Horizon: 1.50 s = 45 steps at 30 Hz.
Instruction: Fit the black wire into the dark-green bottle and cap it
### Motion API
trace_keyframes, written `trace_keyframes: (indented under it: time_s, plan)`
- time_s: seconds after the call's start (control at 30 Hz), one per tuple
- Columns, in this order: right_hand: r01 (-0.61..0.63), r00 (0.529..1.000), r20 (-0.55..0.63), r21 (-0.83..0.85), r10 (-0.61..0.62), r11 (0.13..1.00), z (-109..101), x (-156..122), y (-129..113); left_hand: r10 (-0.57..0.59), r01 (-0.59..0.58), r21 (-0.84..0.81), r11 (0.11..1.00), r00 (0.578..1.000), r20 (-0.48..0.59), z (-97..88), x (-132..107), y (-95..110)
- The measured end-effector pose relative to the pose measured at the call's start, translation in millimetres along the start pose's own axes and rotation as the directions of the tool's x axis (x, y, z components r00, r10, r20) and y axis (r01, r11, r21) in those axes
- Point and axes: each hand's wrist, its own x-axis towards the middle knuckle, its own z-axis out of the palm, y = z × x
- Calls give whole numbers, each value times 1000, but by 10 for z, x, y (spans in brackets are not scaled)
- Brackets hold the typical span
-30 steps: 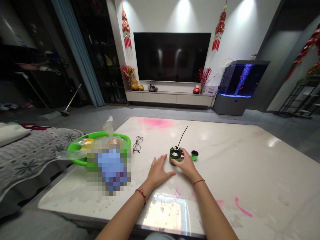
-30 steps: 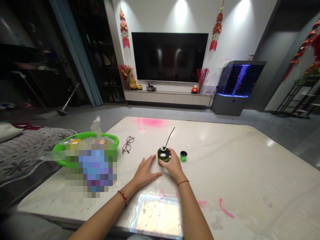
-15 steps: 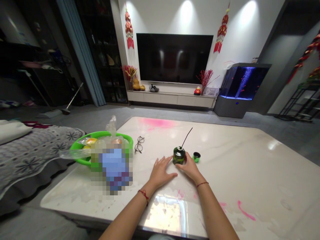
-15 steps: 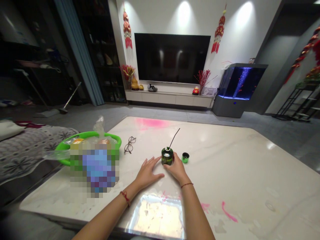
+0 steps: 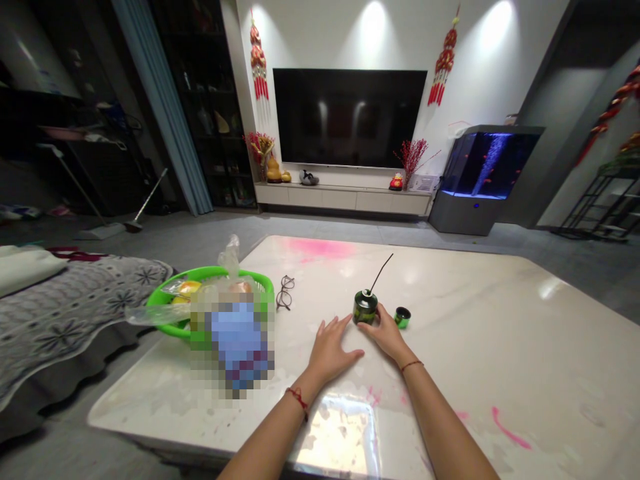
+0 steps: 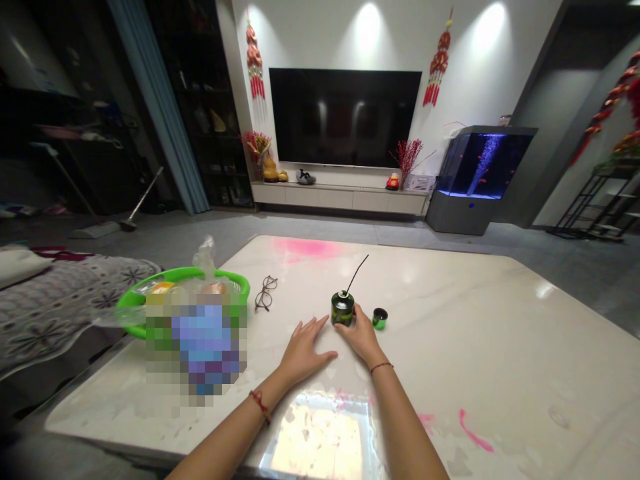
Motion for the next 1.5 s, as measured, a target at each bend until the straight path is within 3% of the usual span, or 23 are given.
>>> trace_keyframes:
  time_s: [0.83,1.5]
  plan:
    - [-71,997,14,-12,71,997,15,699,357,-70,62,-90,994,993,-90,0,23,-7]
    - [-81,997,-6,4,81,997,35,876,395,-115,99,-147,984,988,-104,-24,27,17]
